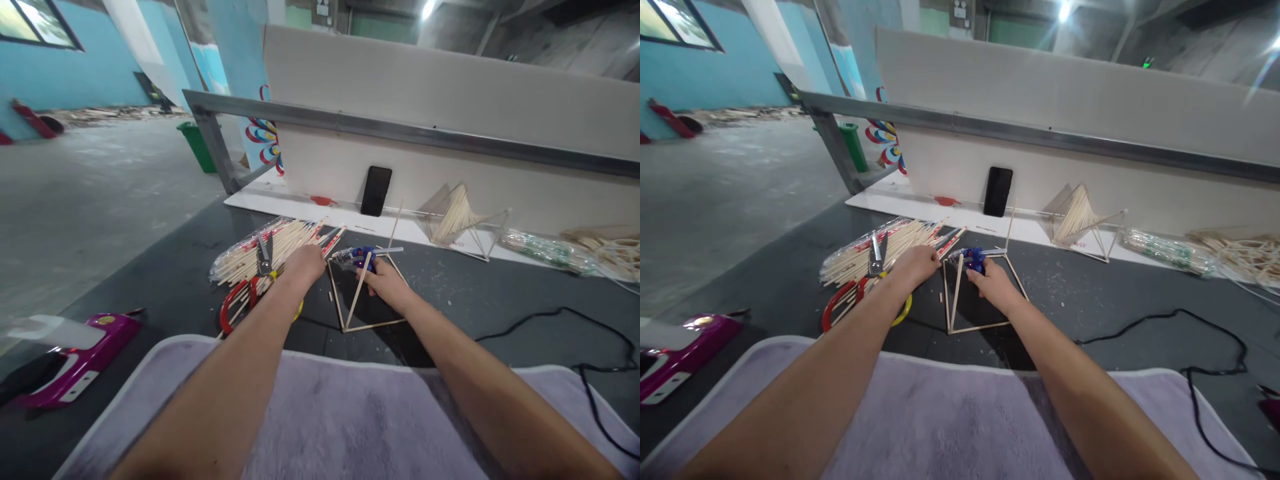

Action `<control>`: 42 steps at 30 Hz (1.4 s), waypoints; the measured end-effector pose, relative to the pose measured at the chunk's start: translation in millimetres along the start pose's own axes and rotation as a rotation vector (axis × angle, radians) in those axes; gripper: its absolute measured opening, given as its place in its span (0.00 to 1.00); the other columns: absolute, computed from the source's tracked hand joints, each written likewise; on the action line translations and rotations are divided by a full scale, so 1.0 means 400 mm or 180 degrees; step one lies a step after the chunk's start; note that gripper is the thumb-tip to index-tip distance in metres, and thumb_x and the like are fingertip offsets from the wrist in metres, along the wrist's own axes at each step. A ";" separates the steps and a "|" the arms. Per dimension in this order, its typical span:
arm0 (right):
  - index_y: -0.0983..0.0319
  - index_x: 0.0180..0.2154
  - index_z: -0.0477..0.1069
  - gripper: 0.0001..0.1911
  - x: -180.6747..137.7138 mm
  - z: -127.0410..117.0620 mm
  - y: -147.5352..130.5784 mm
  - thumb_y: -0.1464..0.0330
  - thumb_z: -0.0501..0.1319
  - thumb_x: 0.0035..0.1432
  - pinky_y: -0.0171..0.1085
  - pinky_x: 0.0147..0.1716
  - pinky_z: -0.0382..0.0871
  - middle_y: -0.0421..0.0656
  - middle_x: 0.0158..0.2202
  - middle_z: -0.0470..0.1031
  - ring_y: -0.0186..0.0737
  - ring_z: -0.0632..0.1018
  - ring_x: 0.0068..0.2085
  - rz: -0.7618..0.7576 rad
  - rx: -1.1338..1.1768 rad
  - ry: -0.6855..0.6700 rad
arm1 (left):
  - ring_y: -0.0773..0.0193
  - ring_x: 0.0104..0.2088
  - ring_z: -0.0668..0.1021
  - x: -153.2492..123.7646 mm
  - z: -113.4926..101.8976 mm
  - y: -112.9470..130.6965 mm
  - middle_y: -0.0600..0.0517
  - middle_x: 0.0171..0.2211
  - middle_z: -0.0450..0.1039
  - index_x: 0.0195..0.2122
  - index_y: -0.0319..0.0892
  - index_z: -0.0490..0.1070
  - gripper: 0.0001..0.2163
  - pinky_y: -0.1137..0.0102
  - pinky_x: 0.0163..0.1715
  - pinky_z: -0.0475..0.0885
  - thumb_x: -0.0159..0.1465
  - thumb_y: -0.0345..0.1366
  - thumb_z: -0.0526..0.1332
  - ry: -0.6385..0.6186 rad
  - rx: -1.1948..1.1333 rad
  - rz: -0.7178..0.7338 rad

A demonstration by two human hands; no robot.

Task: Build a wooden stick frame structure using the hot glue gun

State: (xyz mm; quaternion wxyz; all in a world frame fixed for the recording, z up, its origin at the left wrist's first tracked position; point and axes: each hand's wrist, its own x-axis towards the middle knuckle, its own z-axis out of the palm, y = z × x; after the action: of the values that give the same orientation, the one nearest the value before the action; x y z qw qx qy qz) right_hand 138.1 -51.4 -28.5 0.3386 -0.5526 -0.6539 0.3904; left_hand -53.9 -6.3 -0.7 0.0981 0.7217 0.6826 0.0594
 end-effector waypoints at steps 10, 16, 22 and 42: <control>0.62 0.43 0.64 0.15 0.012 0.010 0.017 0.63 0.57 0.55 0.27 0.15 0.63 0.41 0.31 0.75 0.27 0.68 0.17 -0.0023 -0.0143 0.0030 | 0.63 0.37 0.75 0.031 0.035 -0.038 0.54 0.36 0.75 0.34 0.50 0.75 0.10 0.73 0.37 0.67 0.51 0.36 0.60 0.0247 -0.0411 0.0385; 0.62 0.43 0.64 0.15 0.005 0.014 -0.002 0.63 0.58 0.54 0.27 0.15 0.63 0.41 0.30 0.74 0.27 0.67 0.18 -0.0003 -0.0145 0.0047 | 0.62 0.37 0.75 0.033 0.037 -0.037 0.53 0.36 0.76 0.35 0.49 0.75 0.10 0.72 0.36 0.68 0.52 0.35 0.60 0.0267 -0.0367 0.0509; 0.62 0.42 0.64 0.15 0.002 0.017 -0.006 0.63 0.57 0.54 0.29 0.16 0.63 0.41 0.28 0.72 0.29 0.67 0.18 0.0018 -0.0206 0.0060 | 0.62 0.39 0.75 0.026 0.033 -0.032 0.52 0.38 0.75 0.36 0.48 0.75 0.10 0.72 0.38 0.68 0.52 0.35 0.60 0.0280 -0.0383 0.0493; 0.61 0.43 0.65 0.16 0.011 0.017 0.013 0.62 0.57 0.53 0.35 0.29 0.64 0.39 0.24 0.68 0.38 0.71 0.28 -0.0374 -0.0714 0.0294 | 0.63 0.37 0.75 0.024 0.030 -0.027 0.53 0.37 0.76 0.35 0.50 0.75 0.10 0.72 0.37 0.67 0.51 0.35 0.60 0.0244 -0.0412 0.0373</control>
State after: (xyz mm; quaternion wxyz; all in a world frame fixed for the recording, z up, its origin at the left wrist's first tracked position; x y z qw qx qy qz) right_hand 133.9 -47.4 -36.0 0.3267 -0.5651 -0.7085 0.2683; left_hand -61.0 3.2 -15.3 0.1147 0.7498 0.6372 0.1366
